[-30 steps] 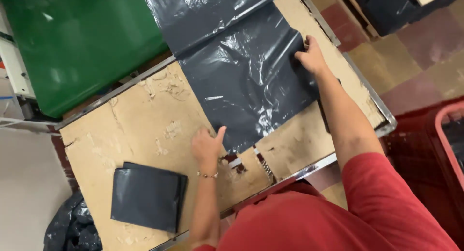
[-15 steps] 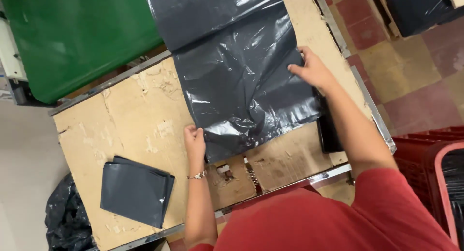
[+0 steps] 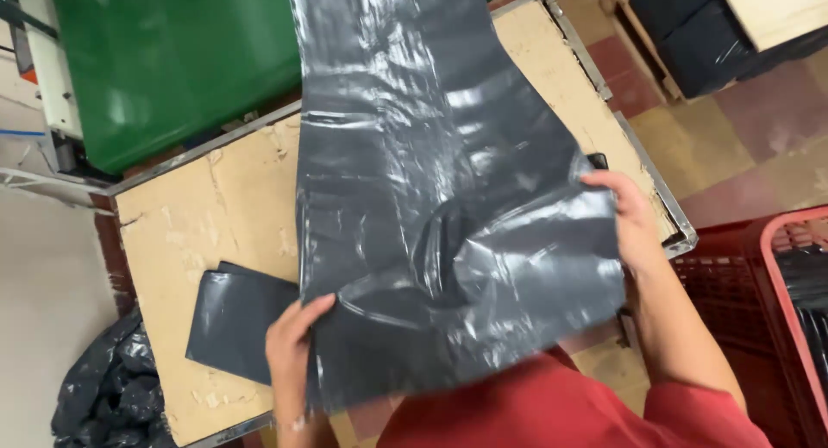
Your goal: Folding and stacking plastic bags from a production line into a crate
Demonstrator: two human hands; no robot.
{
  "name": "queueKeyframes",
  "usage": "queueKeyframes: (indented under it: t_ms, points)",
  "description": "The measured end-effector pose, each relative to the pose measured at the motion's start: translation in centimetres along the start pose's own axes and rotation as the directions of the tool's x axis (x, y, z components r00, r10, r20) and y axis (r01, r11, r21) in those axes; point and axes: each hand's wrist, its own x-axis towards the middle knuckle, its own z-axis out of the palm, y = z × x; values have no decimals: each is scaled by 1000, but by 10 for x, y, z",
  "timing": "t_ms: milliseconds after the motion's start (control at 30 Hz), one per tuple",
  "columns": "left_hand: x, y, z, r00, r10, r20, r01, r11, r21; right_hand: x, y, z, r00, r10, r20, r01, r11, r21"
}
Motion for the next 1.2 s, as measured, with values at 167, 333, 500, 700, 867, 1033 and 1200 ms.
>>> queueKeyframes:
  t_ms: [167, 333, 500, 700, 867, 1033, 1200]
  points:
    - [-53, 84, -63, 862, 492, -121, -479, 869, 124, -92, -69, -3, 796, -602, 64, 590, 748, -303]
    - [-5, 96, -67, 890, -215, -402, 198, 977, -84, -84, -81, -30, 669, -724, 171, 742, 665, -89]
    - [113, 75, -48, 218, -902, -373, 769, 394, -504, 14, -80, -10, 811, -570, 133, 585, 799, -143]
    - [262, -106, 71, 882, -472, -23, 290, 578, -763, 198, 63, 38, 934, 11, -357, -204, 837, -509]
    - [266, -252, 161, 884, -430, -184, 463, 857, 225, 241, 129, 73, 919, 301, -255, -394, 707, -587]
    - [259, -226, 170, 940, -250, -234, 338, 781, 525, 247, 127, 84, 933, 240, -269, -360, 598, -716]
    - [271, -223, 174, 939, -234, -252, 344, 655, 673, 259, 134, 74, 943, 148, -299, -327, 589, -739]
